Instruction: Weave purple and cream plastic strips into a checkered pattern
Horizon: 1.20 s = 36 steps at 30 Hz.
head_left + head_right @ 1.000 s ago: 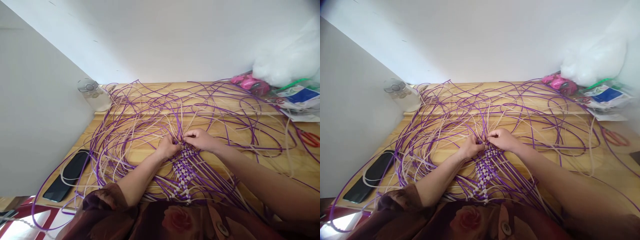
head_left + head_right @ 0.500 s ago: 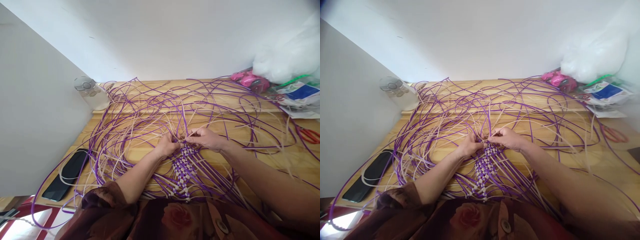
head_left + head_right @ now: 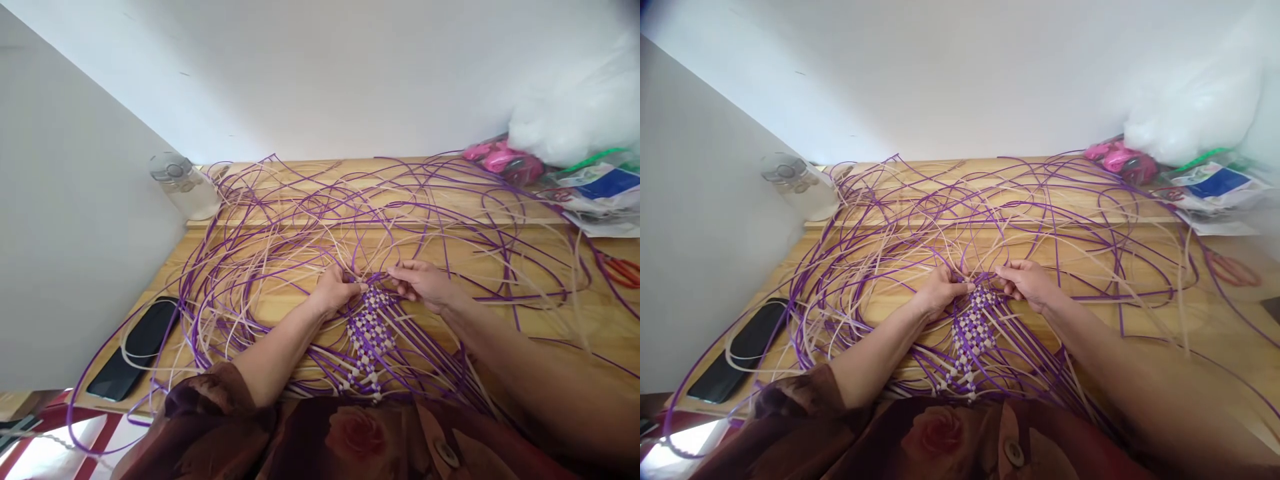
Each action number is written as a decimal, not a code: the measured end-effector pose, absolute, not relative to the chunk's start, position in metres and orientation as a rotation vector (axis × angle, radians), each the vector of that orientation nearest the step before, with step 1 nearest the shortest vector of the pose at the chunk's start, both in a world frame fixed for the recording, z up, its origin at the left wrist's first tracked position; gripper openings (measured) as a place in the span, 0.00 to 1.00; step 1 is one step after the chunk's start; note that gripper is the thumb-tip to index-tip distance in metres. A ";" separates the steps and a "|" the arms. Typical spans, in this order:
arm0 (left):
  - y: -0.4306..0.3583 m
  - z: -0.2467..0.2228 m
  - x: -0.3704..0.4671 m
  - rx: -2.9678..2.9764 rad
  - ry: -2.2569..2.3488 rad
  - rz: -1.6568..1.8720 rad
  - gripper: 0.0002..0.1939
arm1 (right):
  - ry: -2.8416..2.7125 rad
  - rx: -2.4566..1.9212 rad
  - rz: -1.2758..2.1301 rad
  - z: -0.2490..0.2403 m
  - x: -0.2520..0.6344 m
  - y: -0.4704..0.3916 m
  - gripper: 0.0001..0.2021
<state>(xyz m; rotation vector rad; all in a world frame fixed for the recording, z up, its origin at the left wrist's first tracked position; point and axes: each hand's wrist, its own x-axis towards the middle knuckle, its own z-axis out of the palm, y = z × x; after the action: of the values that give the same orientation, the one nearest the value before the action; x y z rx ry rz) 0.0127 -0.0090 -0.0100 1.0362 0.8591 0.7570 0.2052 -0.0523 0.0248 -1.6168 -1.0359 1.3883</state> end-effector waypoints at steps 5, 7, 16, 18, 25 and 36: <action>-0.010 -0.006 0.013 1.057 0.905 0.675 0.22 | -1.467 -1.489 1.522 0.048 0.192 -0.059 0.20; -0.010 -0.003 0.012 1.087 0.832 0.644 0.23 | -1.391 -1.550 1.440 0.046 0.189 -0.053 0.20; -0.010 0.000 0.008 0.993 0.763 0.499 0.20 | -1.308 -1.666 0.975 0.019 0.188 -0.036 0.13; -0.010 0.000 0.008 0.977 0.760 0.502 0.20 | -1.243 -1.641 0.995 0.018 0.187 -0.036 0.11; -0.009 -0.002 0.010 0.903 0.759 0.550 0.23 | -1.512 -1.558 0.672 0.015 0.195 -0.049 0.07; -0.008 0.001 0.010 0.796 0.756 0.553 0.26 | -2.168 -1.438 0.119 0.034 0.201 -0.082 0.09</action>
<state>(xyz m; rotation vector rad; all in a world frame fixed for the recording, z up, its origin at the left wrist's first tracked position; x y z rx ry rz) 0.0098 -0.0078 0.0013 0.7961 0.7557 0.5533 0.2007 -0.0822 0.0344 -1.4382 -2.1684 0.1187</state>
